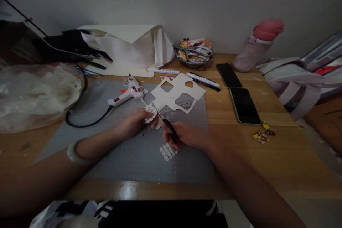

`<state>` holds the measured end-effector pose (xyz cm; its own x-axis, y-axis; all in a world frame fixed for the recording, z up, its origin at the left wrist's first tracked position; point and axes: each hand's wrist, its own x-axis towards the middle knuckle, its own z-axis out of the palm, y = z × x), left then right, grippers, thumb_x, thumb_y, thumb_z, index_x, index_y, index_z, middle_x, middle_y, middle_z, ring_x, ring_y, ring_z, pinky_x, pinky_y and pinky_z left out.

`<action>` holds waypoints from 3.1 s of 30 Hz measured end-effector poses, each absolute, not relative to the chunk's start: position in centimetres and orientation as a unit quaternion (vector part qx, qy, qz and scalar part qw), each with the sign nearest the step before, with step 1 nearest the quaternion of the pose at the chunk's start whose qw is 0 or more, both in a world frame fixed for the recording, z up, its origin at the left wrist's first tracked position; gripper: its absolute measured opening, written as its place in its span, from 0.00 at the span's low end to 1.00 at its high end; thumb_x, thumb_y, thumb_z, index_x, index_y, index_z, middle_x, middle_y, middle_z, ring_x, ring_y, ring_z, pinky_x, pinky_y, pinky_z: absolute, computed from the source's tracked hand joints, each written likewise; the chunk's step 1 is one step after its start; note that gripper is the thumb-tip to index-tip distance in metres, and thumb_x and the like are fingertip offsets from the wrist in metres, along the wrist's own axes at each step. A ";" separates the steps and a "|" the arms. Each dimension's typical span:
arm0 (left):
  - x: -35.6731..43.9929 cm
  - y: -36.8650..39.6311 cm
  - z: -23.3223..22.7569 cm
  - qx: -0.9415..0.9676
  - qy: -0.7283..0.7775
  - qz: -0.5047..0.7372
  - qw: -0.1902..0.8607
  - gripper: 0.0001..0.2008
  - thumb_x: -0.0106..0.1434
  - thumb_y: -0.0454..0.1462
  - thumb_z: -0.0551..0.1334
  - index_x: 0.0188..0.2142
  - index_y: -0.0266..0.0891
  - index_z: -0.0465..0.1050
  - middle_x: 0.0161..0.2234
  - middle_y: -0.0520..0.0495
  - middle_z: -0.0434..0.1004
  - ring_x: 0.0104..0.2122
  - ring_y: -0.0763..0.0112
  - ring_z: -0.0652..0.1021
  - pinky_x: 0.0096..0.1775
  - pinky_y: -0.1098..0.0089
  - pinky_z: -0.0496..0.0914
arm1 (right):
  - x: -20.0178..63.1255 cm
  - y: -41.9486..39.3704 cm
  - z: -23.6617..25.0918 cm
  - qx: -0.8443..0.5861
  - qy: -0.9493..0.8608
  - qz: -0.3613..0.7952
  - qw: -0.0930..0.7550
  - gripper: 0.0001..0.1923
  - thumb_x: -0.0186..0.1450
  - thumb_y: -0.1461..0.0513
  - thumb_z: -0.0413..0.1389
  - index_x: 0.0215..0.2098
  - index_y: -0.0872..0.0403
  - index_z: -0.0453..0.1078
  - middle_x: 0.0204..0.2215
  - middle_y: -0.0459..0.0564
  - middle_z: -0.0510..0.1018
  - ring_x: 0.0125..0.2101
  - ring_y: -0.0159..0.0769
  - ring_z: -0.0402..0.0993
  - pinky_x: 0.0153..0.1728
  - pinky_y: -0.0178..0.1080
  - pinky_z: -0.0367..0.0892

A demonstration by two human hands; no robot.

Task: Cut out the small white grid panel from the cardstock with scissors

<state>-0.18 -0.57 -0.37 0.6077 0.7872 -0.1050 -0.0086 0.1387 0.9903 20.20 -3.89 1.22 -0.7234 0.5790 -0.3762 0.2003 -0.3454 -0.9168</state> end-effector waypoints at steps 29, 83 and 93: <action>0.0 -0.8 -0.5 0.497 0.331 0.353 0.721 0.08 0.52 0.38 0.62 0.26 0.33 0.76 0.21 0.50 0.71 0.21 0.76 0.66 0.27 0.72 0.59 | 20.4 -4.0 0.0 -0.320 -0.489 0.788 0.194 0.30 0.63 0.38 0.44 0.26 0.55 0.65 0.12 0.42 0.68 0.15 0.29 0.65 0.21 0.34 0.63; 0.1 -0.8 0.0 0.534 0.350 0.333 0.694 0.13 0.56 0.40 0.58 0.17 0.38 0.66 0.16 0.53 0.64 0.20 0.74 0.63 0.28 0.70 0.59 | 20.3 -3.7 1.6 -0.345 -0.548 0.754 0.113 0.26 0.60 0.40 0.51 0.24 0.54 0.64 0.14 0.43 0.68 0.17 0.29 0.64 0.24 0.36 0.59; -0.1 -0.8 0.9 0.540 0.399 0.300 0.677 0.15 0.54 0.38 0.54 0.12 0.39 0.63 0.14 0.51 0.60 0.21 0.73 0.64 0.30 0.70 0.61 | 20.5 -3.7 1.2 -0.328 -0.550 0.760 0.109 0.23 0.62 0.43 0.51 0.25 0.54 0.63 0.14 0.42 0.67 0.17 0.29 0.62 0.24 0.35 0.58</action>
